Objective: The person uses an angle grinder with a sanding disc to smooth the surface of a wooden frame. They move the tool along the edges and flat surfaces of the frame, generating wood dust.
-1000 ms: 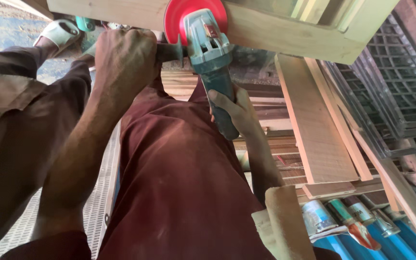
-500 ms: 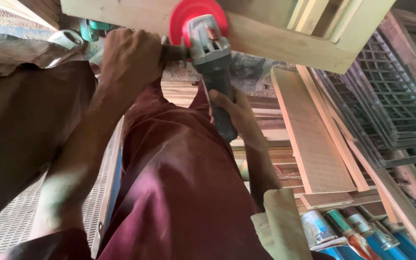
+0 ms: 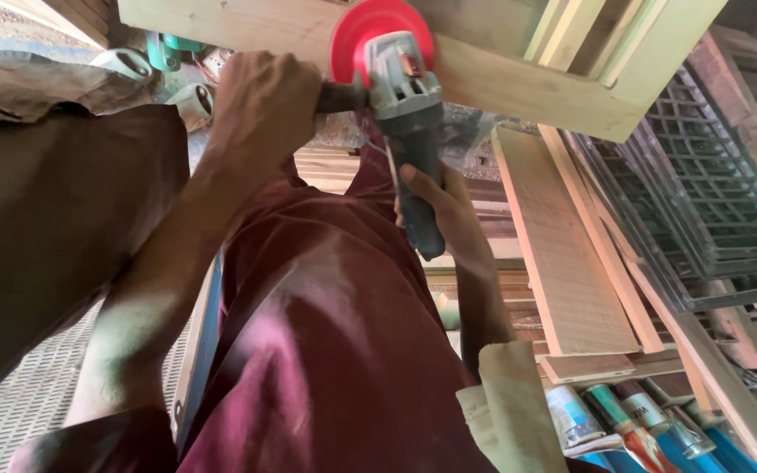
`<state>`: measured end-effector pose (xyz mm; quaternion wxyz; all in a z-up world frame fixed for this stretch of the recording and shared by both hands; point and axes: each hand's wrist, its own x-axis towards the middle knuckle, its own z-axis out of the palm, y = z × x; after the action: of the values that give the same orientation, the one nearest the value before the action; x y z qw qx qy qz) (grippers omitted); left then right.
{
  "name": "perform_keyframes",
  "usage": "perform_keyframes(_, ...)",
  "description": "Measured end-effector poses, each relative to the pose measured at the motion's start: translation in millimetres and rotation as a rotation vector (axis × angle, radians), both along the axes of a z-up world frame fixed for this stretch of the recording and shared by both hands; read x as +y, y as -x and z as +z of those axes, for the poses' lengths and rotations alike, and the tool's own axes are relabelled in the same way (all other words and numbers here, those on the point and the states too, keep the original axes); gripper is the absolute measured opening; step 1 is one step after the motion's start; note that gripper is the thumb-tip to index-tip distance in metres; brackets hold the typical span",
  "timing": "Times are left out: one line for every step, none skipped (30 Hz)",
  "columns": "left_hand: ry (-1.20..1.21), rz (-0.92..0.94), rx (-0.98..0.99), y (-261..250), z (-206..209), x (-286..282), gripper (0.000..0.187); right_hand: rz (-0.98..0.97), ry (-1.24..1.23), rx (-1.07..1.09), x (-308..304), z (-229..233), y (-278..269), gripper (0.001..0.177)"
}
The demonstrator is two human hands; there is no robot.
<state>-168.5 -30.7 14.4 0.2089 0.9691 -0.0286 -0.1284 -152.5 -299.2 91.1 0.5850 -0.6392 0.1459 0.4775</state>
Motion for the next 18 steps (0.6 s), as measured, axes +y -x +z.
perform_keyframes(0.001, -0.001, -0.027, 0, 2, 6, 0.006, -0.001, -0.005, -0.001, 4, -2, -1, 0.038)
perform_keyframes(-0.017, -0.007, -0.057, 1, 4, 10, 0.003, 0.014, -0.01, -0.018, 6, -3, 0, 0.039)
perform_keyframes(-0.035, -0.013, -0.087, 2, 6, 13, 0.002, 0.028, -0.015, -0.035, 7, -4, 2, 0.041)
perform_keyframes(-0.054, -0.017, -0.114, 3, 6, 15, 0.003, 0.044, -0.02, -0.049, 8, -5, 3, 0.042)
perform_keyframes(-0.036, -0.017, -0.098, 3, 7, 14, 0.002, 0.034, -0.014, -0.042, 7, -5, 5, 0.042)
perform_keyframes(-0.019, -0.017, -0.085, 1, 6, 12, 0.005, 0.024, -0.008, -0.036, 6, -6, 5, 0.041)
perform_keyframes(-0.001, -0.016, -0.072, -1, 5, 9, 0.008, 0.014, -0.003, -0.031, 3, -6, 4, 0.041)
perform_keyframes(-0.008, -0.024, -0.053, -6, 3, 4, 0.009, -0.004, -0.019, -0.029, 0, -5, 3, 0.041)
perform_keyframes(-0.014, -0.032, -0.033, -11, 1, -3, 0.011, -0.021, -0.035, -0.027, -3, -4, 1, 0.04)
perform_keyframes(-0.021, -0.041, -0.014, -14, -1, -7, 0.012, -0.04, -0.052, -0.025, -5, -3, -1, 0.04)
perform_keyframes(-0.024, -0.039, -0.045, -17, -1, -9, 0.011, -0.039, -0.023, -0.015, -6, -3, -3, 0.04)
perform_keyframes(-0.025, -0.036, -0.074, -17, -1, -12, 0.01, -0.035, 0.009, -0.004, -7, -2, -3, 0.041)
perform_keyframes(-0.025, -0.032, -0.103, -15, -1, -12, 0.009, -0.032, 0.042, 0.007, -7, -1, -3, 0.041)
perform_keyframes(-0.016, -0.023, -0.049, -14, 0, -8, 0.01, -0.021, 0.015, -0.005, -4, -2, -3, 0.04)
perform_keyframes(-0.006, -0.014, 0.005, -10, 2, -2, 0.01, -0.011, -0.012, -0.017, 0, -4, -2, 0.039)
perform_keyframes(0.008, -0.008, 0.06, -7, 4, 4, 0.011, -0.004, -0.034, -0.028, 3, -4, -2, 0.038)
perform_keyframes(-0.012, -0.006, 0.016, -3, 4, 9, 0.008, 0.009, -0.033, -0.027, 6, -6, -1, 0.039)
perform_keyframes(-0.029, -0.005, -0.027, 1, 5, 14, 0.005, 0.021, -0.029, -0.025, 8, -7, 1, 0.039)
